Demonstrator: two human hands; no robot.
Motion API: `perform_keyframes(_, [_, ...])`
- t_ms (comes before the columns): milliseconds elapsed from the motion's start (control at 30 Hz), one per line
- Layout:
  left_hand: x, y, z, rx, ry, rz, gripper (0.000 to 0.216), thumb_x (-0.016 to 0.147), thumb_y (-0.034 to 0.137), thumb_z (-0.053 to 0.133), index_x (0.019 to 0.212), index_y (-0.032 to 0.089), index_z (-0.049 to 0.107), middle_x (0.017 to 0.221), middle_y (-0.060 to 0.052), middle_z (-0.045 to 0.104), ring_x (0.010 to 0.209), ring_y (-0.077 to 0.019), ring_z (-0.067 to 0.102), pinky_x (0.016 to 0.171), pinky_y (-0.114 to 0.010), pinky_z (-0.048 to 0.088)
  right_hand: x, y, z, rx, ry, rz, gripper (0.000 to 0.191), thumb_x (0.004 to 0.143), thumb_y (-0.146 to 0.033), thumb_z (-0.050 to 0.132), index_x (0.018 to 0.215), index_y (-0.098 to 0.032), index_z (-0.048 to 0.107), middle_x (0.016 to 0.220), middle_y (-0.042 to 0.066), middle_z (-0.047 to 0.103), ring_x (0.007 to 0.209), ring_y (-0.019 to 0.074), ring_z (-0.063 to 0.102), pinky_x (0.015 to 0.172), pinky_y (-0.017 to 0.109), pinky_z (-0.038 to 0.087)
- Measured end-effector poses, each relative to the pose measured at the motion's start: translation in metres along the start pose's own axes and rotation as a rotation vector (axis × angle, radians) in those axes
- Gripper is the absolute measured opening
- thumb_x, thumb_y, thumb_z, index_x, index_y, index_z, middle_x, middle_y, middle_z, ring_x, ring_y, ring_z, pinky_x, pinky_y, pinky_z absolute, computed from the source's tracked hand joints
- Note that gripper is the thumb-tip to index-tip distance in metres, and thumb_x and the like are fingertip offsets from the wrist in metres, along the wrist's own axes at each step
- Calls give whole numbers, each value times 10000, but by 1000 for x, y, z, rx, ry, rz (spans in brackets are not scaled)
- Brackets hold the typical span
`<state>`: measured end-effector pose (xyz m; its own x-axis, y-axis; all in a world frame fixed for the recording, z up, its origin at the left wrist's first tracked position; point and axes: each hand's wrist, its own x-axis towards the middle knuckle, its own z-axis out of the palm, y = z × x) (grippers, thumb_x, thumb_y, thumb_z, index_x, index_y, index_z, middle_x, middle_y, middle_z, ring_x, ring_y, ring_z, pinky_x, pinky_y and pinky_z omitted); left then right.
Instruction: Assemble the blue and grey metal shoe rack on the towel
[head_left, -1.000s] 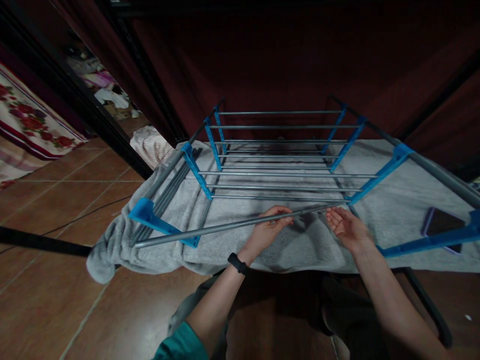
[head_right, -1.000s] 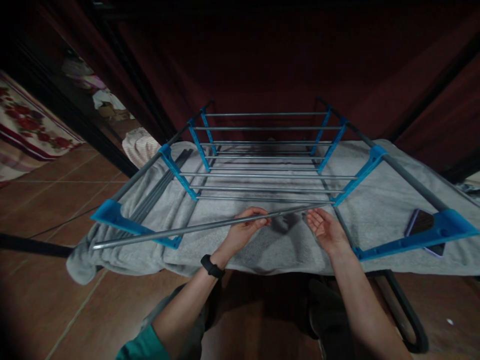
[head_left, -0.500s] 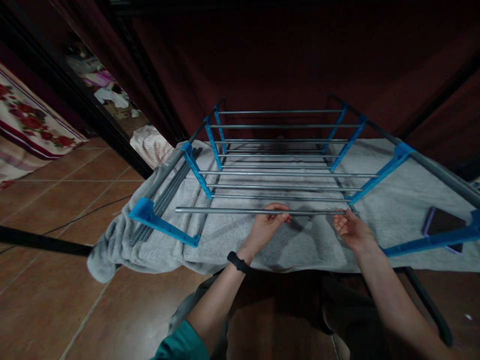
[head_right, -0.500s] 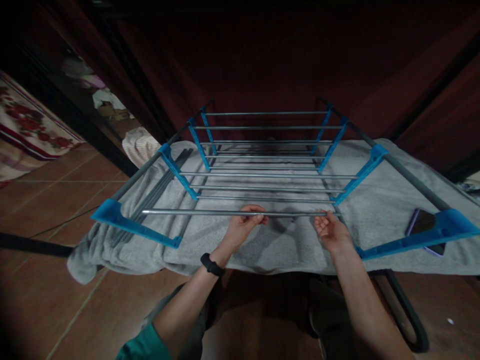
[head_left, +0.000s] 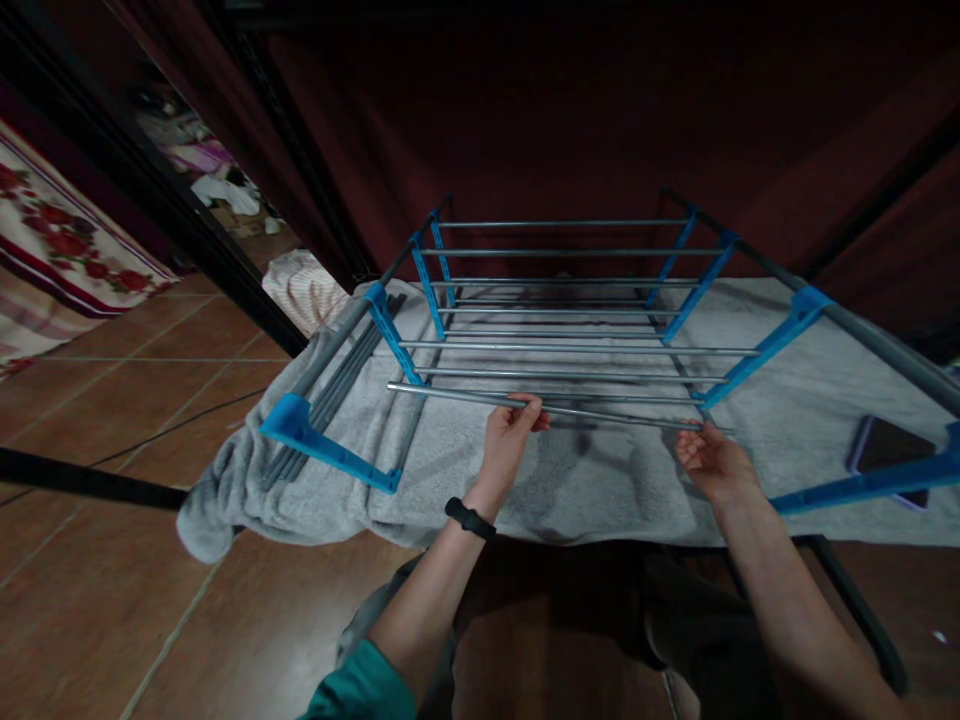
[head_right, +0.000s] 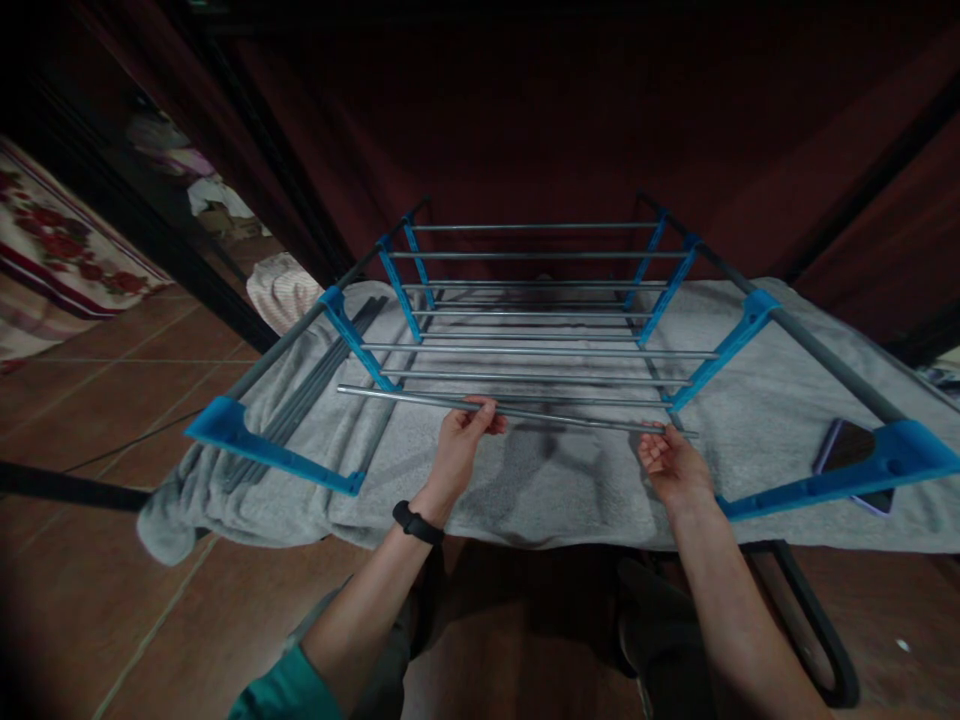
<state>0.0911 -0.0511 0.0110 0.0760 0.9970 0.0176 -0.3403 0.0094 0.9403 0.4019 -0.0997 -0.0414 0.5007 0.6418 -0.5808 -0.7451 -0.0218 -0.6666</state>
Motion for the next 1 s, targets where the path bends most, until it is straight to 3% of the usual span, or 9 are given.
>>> perform_keyframes(467, [11, -7, -15, -38, 153, -53, 390, 832, 538, 680, 925, 160, 647, 704, -23, 688, 620, -122, 623, 644, -258, 471, -6, 1, 6, -13, -4, 23, 249, 993, -148, 377, 829, -179, 563, 649, 3, 621, 520, 90, 630, 520, 173, 568])
perform_keyframes(1000, [16, -6, -21, -21, 208, -64, 406, 814, 562, 687, 875, 166, 627, 698, -20, 680, 611, -113, 600, 639, -251, 447, -8, 3, 8, -28, -12, 16, 253, 985, -137, 366, 831, -192, 558, 635, 0, 620, 514, 93, 622, 507, 177, 568])
